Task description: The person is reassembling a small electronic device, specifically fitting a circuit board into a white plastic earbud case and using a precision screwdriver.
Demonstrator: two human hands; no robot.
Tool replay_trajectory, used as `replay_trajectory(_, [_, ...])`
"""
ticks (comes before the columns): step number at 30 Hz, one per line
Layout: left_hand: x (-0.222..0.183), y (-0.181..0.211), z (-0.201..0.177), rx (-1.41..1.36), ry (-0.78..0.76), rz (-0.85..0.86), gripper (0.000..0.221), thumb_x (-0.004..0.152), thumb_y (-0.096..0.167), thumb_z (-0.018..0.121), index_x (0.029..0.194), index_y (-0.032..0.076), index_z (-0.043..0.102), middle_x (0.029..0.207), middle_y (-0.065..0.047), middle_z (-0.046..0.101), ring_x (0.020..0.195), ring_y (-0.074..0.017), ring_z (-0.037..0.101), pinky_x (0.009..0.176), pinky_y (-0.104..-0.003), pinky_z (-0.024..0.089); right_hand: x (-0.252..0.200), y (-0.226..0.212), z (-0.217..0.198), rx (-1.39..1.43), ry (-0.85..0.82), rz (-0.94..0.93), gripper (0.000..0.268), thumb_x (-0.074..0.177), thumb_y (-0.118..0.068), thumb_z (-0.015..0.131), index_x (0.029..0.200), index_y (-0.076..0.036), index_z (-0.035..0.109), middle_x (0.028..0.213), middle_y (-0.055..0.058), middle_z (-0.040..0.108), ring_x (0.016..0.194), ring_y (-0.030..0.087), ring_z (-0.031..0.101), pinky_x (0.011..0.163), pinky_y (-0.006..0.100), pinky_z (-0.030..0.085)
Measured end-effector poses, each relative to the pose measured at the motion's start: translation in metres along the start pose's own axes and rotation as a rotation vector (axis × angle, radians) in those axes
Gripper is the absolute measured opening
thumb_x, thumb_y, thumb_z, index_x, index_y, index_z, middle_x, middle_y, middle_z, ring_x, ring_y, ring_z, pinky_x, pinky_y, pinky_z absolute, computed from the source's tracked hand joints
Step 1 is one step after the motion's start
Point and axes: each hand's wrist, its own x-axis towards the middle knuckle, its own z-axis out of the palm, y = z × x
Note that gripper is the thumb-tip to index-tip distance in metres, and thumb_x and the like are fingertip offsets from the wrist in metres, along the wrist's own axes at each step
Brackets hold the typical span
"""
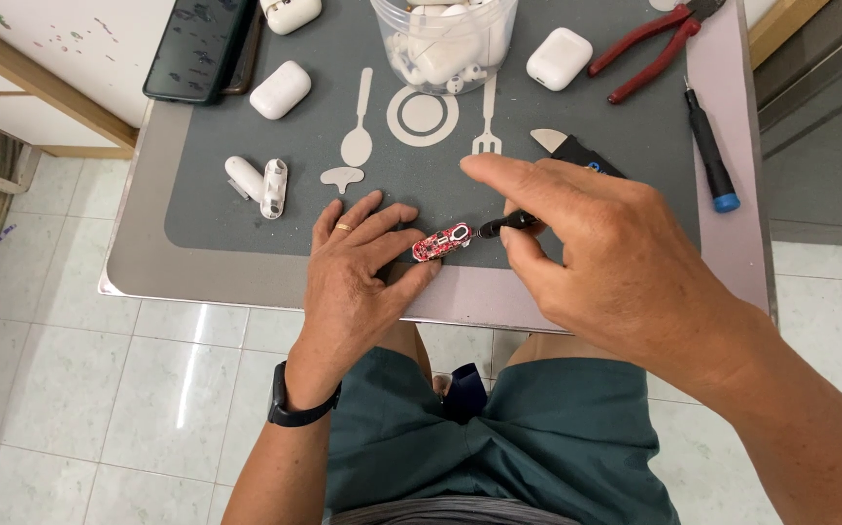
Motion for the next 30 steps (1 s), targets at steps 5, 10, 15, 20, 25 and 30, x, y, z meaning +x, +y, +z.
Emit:
replay_trajectory(5, [0.0, 0.002, -0.002, -0.011, -0.005, -0.002, 0.02, 0.09, 0.033, 0.079, 0.105, 0.02, 0.078, 0.124, 0.002, 0.072, 0.136, -0.0313, 0.055, 0.117, -0.056, 0.026, 0.001, -0.002, -0.003, 0.006, 0.018, -0.018, 0.048, 0.09, 0.014, 0.058, 0.137, 0.003, 0.063, 0.111, 0.014, 0.075, 0.094, 0.025, 0.071, 0.08, 0.037, 0.058])
replay_trajectory(10, [0.0, 0.001, 0.0, 0.002, 0.001, -0.008, 0.018, 0.09, 0.032, 0.078, 0.104, 0.02, 0.078, 0.124, 0.002, 0.072, 0.136, -0.0305, 0.055, 0.117, -0.056, 0.026, -0.001, -0.005, -0.012, 0.008, 0.01, 0.038, 0.051, 0.09, 0.014, 0.058, 0.139, 0.0, 0.065, 0.094, 0.007, 0.07, 0.084, 0.021, 0.066, 0.075, 0.035, 0.054])
replay_trajectory(15, [0.0, 0.001, 0.009, 0.042, 0.032, -0.004, 0.042, 0.084, 0.04, 0.084, 0.118, 0.018, 0.075, 0.133, -0.003, 0.069, 0.136, -0.0307, 0.056, 0.116, -0.055, 0.027, -0.013, 0.0, -0.013, -0.01, 0.056, 0.085, 0.048, 0.091, 0.013, 0.064, 0.137, 0.001, 0.067, 0.103, 0.009, 0.074, 0.092, 0.021, 0.071, 0.08, 0.035, 0.056])
replay_trajectory(20, [0.021, 0.035, 0.013, 0.146, 0.057, 0.207, 0.035, 0.092, 0.034, 0.082, 0.119, 0.018, 0.065, 0.131, -0.008, 0.06, 0.138, -0.0439, 0.047, 0.111, -0.067, 0.032, -0.021, 0.002, -0.012, 0.057, 0.074, 0.336, 0.054, 0.09, 0.008, 0.07, 0.142, -0.008, 0.065, 0.102, 0.002, 0.072, 0.056, 0.01, 0.044, 0.036, 0.022, 0.034])
replay_trajectory(25, [0.042, 0.033, 0.022, 0.151, 0.101, 0.329, 0.013, 0.092, 0.019, 0.084, 0.099, 0.017, 0.074, 0.113, -0.002, 0.067, 0.128, -0.0428, 0.058, 0.109, -0.073, 0.031, -0.024, 0.006, -0.014, 0.082, 0.111, 0.345, 0.054, 0.089, 0.008, 0.07, 0.14, -0.009, 0.065, 0.098, 0.0, 0.071, 0.052, 0.01, 0.039, 0.038, 0.022, 0.033])
replay_trajectory(30, [0.058, 0.035, 0.017, 0.251, 0.07, 0.38, 0.015, 0.091, 0.012, 0.083, 0.08, 0.015, 0.072, 0.093, 0.001, 0.065, 0.114, -0.0417, 0.066, 0.103, -0.071, 0.037, -0.032, 0.019, -0.013, 0.075, 0.127, 0.447, 0.048, 0.09, -0.001, 0.074, 0.137, -0.011, 0.068, 0.106, -0.001, 0.073, 0.038, 0.01, 0.024, 0.038, 0.024, 0.03])
